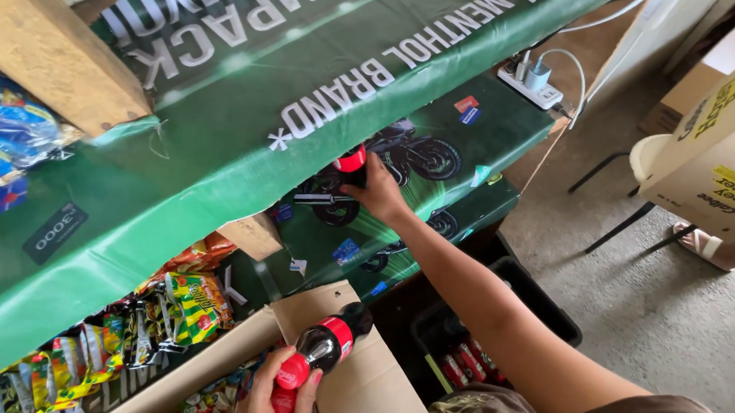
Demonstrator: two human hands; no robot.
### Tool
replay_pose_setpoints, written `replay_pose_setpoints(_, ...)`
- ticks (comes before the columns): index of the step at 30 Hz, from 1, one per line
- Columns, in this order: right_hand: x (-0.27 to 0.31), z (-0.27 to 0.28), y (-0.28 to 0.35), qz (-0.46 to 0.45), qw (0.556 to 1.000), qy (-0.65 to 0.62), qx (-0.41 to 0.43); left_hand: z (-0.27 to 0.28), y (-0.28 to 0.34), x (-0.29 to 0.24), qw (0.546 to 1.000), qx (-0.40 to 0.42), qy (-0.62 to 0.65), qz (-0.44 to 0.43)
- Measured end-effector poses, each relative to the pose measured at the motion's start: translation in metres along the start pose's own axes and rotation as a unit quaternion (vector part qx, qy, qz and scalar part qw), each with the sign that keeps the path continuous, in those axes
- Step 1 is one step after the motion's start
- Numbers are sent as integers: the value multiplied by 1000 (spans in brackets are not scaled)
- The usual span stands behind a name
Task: Restocking and organizing various food and beverage items on retail shelves in a small shop.
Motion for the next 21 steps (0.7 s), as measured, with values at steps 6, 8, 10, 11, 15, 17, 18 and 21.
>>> replay_pose_setpoints(6,13,-25,-43,72,994,39,-69,-3,8,13,999,-20,1,40)
replay_pose_setpoints(8,18,-30,-53,58,996,-2,-72,-5,10,20,999,-35,2,27)
replay_pose_setpoints(10,2,-43,-65,41,998,-9,-54,-7,12,30,998,-44,-16,29)
replay_pose_setpoints(11,-7,-51,-70,20,999,-15,-33,-8,14,35,998,-49,-34,35)
replay_pose_setpoints(15,-23,-68,-85,35,999,12,-24,-8,10,33,997,-51,-35,33)
replay_pose_setpoints(17,-26,-73,-90,51,998,6,-38,-9,10,32,999,-46,-14,5)
replay_pose_setpoints(18,-29,-77,-91,52,998,5,-37,-8,9,30,999,-48,-15,6)
replay_pose_setpoints(21,-34,-85,-94,61,997,-12,-40,-9,8,28,999,-30,-14,25)
Point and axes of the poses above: each hand's wrist, its own y-axis away from the middle knuckle, its own z-axis out of the back of the hand, x = y × z, the point moved 3 cm from there along -y, towards the middle knuckle, and after that the axes turned 7 degrees about z, right-handed, at the moved point
